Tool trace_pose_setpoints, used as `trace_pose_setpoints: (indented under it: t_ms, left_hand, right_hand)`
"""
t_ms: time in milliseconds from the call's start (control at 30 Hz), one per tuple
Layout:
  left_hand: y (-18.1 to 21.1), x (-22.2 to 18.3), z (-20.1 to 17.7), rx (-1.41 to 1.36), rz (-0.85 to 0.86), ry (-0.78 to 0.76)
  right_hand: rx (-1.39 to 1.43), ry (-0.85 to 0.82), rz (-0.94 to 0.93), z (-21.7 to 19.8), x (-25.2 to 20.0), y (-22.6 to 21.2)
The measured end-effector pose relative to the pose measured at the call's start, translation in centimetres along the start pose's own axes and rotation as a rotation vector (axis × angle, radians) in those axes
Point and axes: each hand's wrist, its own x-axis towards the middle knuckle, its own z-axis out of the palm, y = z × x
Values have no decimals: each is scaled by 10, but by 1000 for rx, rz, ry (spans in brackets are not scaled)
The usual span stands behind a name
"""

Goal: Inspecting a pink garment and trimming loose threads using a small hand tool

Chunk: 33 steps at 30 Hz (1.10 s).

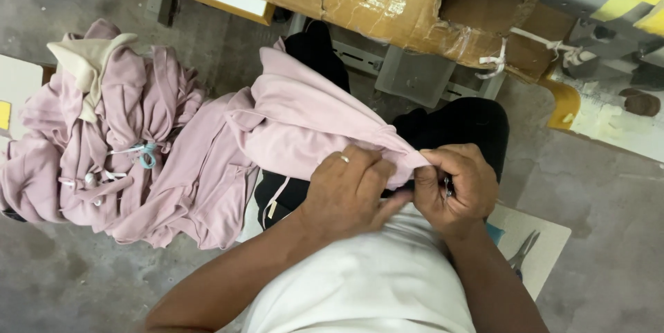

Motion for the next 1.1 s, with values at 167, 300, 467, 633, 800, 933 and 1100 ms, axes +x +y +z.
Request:
trace_pose_setpoints:
  t_ms: [167,300,467,633,800,933,1100]
  left_hand:
    - [-24,-5,1,95,53,-69]
    - [-19,0,-35,-46,-7,-33]
    - [-12,10,-70,-48,37,-26]
    - [-6,20,-79,-167,-3,78]
    - [7,43,-103,-287,-167,-12]
    - [27,111,-136,-205,-91,-128]
    - [42,202,-143,-37,307,-116]
  right_hand:
    - [-115,-25,-88,-5,13,-5]
    - [-179,-105,-198,-12,25,-10]
    - [-146,-170,-260,-10,39,-22]
    - [-85,-152,-253,-4,41,-20]
    - [73,-227,-72,-9,56,-44]
    - [230,-244,47,-21,93,-85]
    - [112,-37,157,-48,128,-99]
